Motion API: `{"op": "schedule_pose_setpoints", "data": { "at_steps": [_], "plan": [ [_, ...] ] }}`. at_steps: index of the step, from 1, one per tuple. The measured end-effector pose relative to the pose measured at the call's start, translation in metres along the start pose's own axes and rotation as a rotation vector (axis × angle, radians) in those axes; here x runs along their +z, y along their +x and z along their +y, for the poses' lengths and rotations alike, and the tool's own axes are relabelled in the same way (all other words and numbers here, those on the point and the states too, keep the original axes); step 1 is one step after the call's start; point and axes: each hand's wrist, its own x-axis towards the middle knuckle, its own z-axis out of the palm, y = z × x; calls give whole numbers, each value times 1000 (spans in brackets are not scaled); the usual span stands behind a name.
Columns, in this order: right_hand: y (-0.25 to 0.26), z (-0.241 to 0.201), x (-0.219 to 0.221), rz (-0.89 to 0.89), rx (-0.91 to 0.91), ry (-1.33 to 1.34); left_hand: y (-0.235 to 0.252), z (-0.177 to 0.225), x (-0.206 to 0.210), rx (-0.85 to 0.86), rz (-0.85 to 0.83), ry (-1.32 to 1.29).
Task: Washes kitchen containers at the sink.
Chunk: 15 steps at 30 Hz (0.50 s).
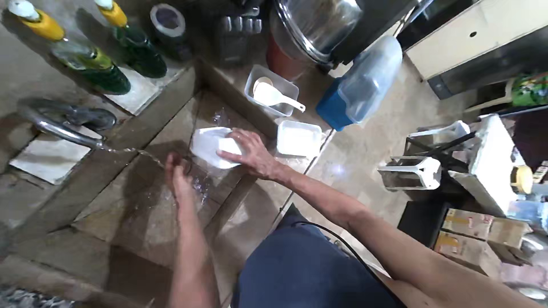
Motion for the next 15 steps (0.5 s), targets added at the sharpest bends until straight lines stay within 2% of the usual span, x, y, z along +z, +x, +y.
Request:
{"op": "schedule_pose_setpoints", "data": {
  "at_steps": [3,5,7,9,12,15],
  "plan": [
    [-10,-2,3,-30,19,17,-10,-40,22,-45,-94,-47],
    [-16,-4,0,39,120,131,-14,-40,34,-63,-102,-54],
    [-19,-9,-21,172,282,320,-24,-21,47,-8,-109,11],
    [-30,-9,-51,312,445,399,-44,10,64,142,-145,149],
    [-67,6,-98,458,801,267,-75,46,99,445,-241,359],
    [-110,37,-123,524,1033,160,-96,56,141,483,-373,400]
  ]
}}
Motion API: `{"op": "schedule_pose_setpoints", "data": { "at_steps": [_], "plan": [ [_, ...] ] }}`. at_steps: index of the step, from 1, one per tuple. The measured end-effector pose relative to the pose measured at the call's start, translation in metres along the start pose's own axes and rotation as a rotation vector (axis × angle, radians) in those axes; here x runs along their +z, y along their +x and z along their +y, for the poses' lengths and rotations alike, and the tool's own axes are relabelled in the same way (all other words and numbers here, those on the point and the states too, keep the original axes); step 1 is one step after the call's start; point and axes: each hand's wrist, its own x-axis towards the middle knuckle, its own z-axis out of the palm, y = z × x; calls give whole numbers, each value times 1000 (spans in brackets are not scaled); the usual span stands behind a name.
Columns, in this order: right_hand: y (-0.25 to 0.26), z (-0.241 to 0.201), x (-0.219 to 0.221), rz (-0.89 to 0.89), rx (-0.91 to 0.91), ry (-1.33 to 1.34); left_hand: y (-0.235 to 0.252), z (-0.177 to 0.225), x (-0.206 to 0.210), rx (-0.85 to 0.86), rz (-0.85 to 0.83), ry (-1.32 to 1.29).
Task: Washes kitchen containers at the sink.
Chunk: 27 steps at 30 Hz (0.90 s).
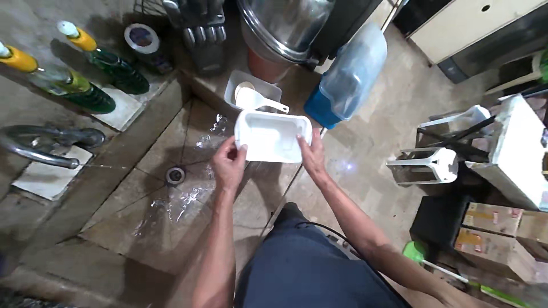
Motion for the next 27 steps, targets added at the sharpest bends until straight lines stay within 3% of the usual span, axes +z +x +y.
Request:
{"op": "schedule_pose_setpoints", "data": {
  "at_steps": [3,5,9,12,16,18,20,24,25,26,27],
  "plan": [
    [9,29,-19,38,101,-39,21,-8,38,-67,-113,38],
    [6,36,-29,-30,141,-95,37,-19,57,-163,-144,61],
    [16,61,-33,-55,187,-152,14,-21,59,-189,-162,80],
    [20,58,-51,39,30,-249,18,-28,71,-161,-128,58],
    [24,-1,-41,-27,-198,-98,11,-24,41,-225,-132,-31],
    [17,-51,-24,-282,-197,142,-3,-11,11,-194,-97,-218],
    [2,-102,-3,-712,-204,410,-20,19,-32,-57,-107,-489],
    [-49,-190,39,-1589,-344,880,-61,88,-120,383,-462,-827],
    [-60,-200,59,-1728,-348,968,-71,91,-137,393,-499,-861],
    [-70,-200,83,-1748,-322,945,-79,80,-152,327,-443,-840],
    [-78,-192,109,-1631,-265,804,-87,57,-164,161,-241,-722]
  ]
}}
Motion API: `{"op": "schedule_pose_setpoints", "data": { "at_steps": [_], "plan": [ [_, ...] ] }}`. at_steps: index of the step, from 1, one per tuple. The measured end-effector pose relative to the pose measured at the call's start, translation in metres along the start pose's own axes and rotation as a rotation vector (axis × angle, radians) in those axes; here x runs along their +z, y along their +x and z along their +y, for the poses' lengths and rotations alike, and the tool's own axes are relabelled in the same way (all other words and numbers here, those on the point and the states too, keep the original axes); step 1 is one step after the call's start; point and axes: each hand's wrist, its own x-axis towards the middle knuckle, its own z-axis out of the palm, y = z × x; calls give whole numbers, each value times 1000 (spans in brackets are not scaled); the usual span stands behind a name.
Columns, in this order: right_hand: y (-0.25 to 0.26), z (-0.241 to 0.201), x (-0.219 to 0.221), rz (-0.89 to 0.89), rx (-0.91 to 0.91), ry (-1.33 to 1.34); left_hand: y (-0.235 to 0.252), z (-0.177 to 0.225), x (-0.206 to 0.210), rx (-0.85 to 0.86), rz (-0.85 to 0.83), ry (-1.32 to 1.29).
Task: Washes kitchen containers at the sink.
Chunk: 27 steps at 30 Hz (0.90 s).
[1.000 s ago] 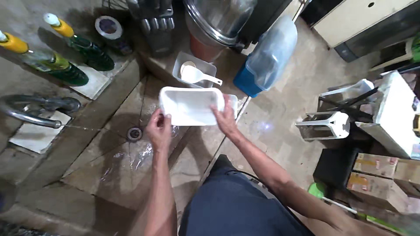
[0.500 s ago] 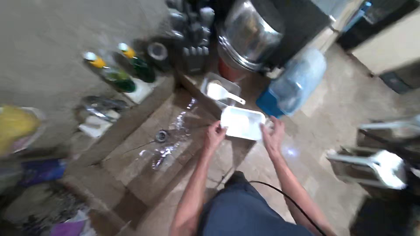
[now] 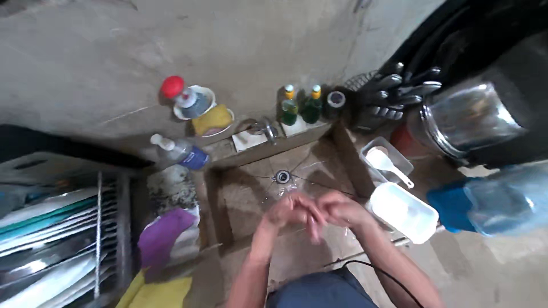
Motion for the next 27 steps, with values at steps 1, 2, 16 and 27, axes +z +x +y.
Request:
{"op": "schedule_pose_setpoints", "data": {
  "at_steps": [1,2,16,27],
  "plan": [
    [15,28,-4,198,141,-174,-13,-15,-25,-155,301,227],
    [27,54,-14,264,310,-445,-28,-33,-57,-328,482,455],
    [283,36,7,265,-325,-1289,-56,16,-160,27,1231,493],
    [212,38,23,196,-393,-1188,-22,-3,-139,334,1013,59]
  ]
}}
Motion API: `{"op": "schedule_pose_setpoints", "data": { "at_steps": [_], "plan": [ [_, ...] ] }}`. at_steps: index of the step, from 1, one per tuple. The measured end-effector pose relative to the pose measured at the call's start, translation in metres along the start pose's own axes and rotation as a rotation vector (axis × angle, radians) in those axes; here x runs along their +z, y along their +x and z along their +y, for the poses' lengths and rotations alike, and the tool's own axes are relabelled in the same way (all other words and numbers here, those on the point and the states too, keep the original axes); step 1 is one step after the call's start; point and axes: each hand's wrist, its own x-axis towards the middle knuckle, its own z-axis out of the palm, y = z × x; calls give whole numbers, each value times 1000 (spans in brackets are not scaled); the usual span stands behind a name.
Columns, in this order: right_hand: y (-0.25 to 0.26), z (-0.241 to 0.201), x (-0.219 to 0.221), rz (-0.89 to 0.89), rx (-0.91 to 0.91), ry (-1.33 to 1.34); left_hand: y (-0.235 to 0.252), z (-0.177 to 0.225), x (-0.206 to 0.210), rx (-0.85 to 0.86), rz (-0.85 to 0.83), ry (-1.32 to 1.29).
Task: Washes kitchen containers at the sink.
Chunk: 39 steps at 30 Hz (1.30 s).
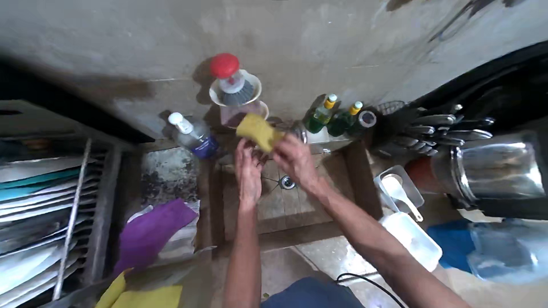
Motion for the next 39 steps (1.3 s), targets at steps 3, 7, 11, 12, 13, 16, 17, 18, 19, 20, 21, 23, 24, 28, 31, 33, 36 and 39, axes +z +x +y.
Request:
{"op": "schedule_pose_setpoints", "data": {
  "at_steps": [3,7,11,12,13,16,17,18,19,20,21,23,24,28,31,33,36,39],
  "plan": [
    [-65,9,17,-191,24,134,-15,-32,12,-142,72,-278],
    [-102,61,-7,-3,369,172,-34,-81,-1,-339,204,-321],
    [-64,159,-36,310,690,140,-40,-112,-6,-460,271,-246],
    [-48,185,-35,353,674,182,-38,-118,-5,-478,272,-240],
    [-32,203,-32,362,659,225,-36,-123,-5,-499,260,-248],
    [6,231,-22,329,634,288,-29,-127,-4,-575,181,-268],
    [14,237,-21,310,619,279,-29,-125,-4,-598,138,-294],
    [18,243,-19,308,600,261,-29,-123,-6,-618,83,-334],
    [18,244,-18,312,590,255,-27,-123,-8,-641,43,-354],
    [16,243,-19,314,575,257,-22,-127,-9,-647,44,-387],
    [11,237,-23,308,556,263,-17,-132,-11,-642,58,-415],
    [-9,216,-36,247,553,282,-8,-142,-17,-618,71,-437],
    [-24,199,-44,179,591,276,-5,-148,-21,-611,66,-437],
    [-104,115,-64,-343,848,283,-1,-162,-29,-649,108,-356],
    [-133,70,-49,-667,1021,340,-7,-168,-28,-669,112,-267],
    [-135,61,-32,-753,1067,351,-13,-171,-28,-701,104,-239],
    [-142,69,-10,-693,1077,359,-24,-178,-34,-694,96,-261],
    [-135,63,-4,-662,1105,395,-29,-176,-36,-689,115,-265]
  ]
}}
